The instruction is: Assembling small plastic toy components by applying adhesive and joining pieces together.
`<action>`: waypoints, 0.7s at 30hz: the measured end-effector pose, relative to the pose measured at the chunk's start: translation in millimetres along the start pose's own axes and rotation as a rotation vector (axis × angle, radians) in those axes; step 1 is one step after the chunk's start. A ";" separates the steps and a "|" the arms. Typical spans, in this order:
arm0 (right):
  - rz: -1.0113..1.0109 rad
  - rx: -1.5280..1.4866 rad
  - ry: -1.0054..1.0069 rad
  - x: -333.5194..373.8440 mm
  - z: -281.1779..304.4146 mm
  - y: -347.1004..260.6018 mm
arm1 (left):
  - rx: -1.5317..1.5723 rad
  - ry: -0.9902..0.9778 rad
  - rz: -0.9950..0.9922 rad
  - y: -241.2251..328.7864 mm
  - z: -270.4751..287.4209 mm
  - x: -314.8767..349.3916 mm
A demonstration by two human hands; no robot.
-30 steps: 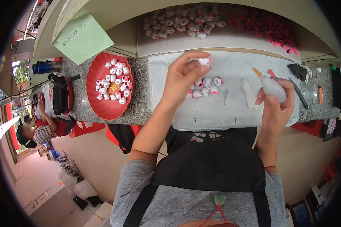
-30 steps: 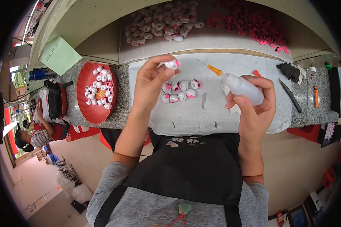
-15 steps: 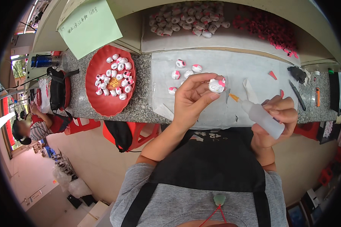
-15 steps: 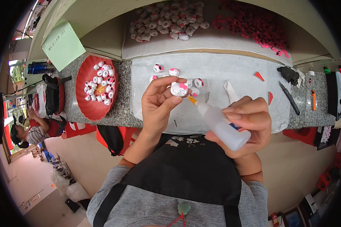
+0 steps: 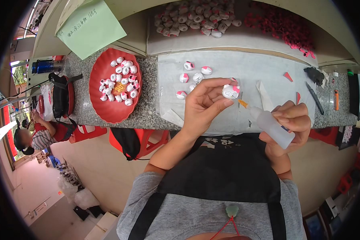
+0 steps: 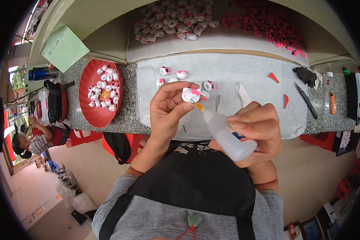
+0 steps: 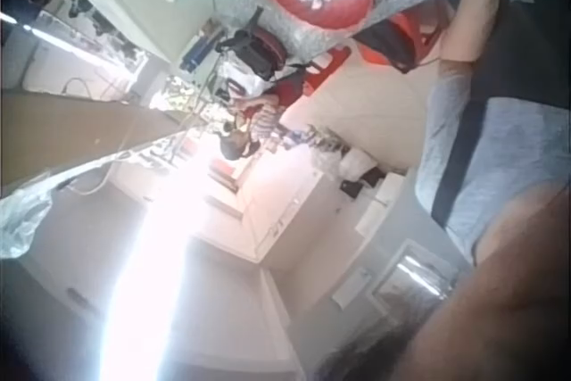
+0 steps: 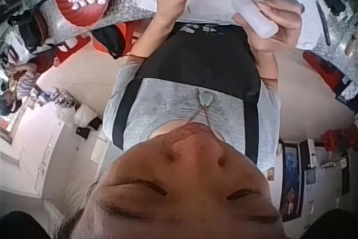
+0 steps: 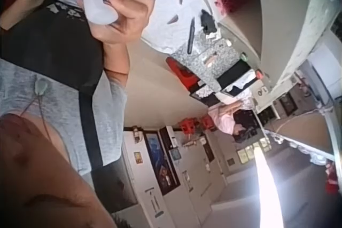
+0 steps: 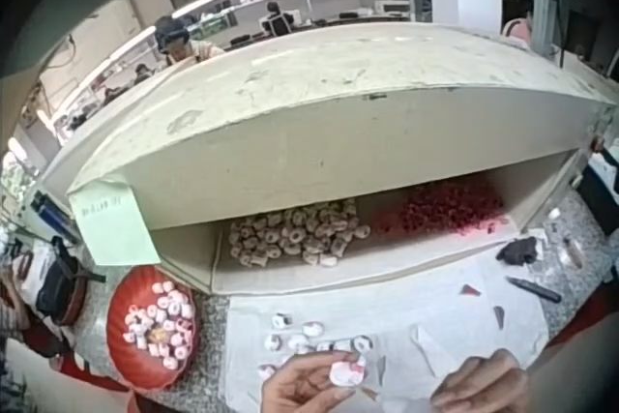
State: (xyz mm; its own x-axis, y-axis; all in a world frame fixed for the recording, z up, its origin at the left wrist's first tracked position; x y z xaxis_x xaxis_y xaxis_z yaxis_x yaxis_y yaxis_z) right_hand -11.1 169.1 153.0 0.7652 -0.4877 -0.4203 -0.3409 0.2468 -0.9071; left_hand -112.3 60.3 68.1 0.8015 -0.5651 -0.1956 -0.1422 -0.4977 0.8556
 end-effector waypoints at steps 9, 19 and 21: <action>0.008 0.022 0.014 1.2 2.3 -1.2 | 0.052 0.029 0.019 -4.3 5.2 1.5; 0.023 0.014 0.044 3.3 3.9 -1.2 | 0.043 0.013 0.049 -6.9 3.0 2.5; 0.028 0.013 0.043 3.7 4.0 -0.8 | 0.043 0.003 0.047 -7.5 1.6 2.3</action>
State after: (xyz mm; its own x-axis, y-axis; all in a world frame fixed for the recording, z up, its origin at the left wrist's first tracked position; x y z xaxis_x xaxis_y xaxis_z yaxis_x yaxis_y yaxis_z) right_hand -5.8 170.5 152.3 0.7312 -0.5159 -0.4463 -0.3543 0.2719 -0.8947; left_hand -110.3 61.6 60.5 0.7948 -0.5869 -0.1542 -0.2045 -0.4982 0.8426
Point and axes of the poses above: each hand's wrist, its own x-axis away from the middle knuckle, its own z-axis out of the back of the hand, y = z × x, the point moved 10 cm from there along -x, towards the middle knuckle, and after that the axes turned 10 degrees about -z, right-handed, at the moved point
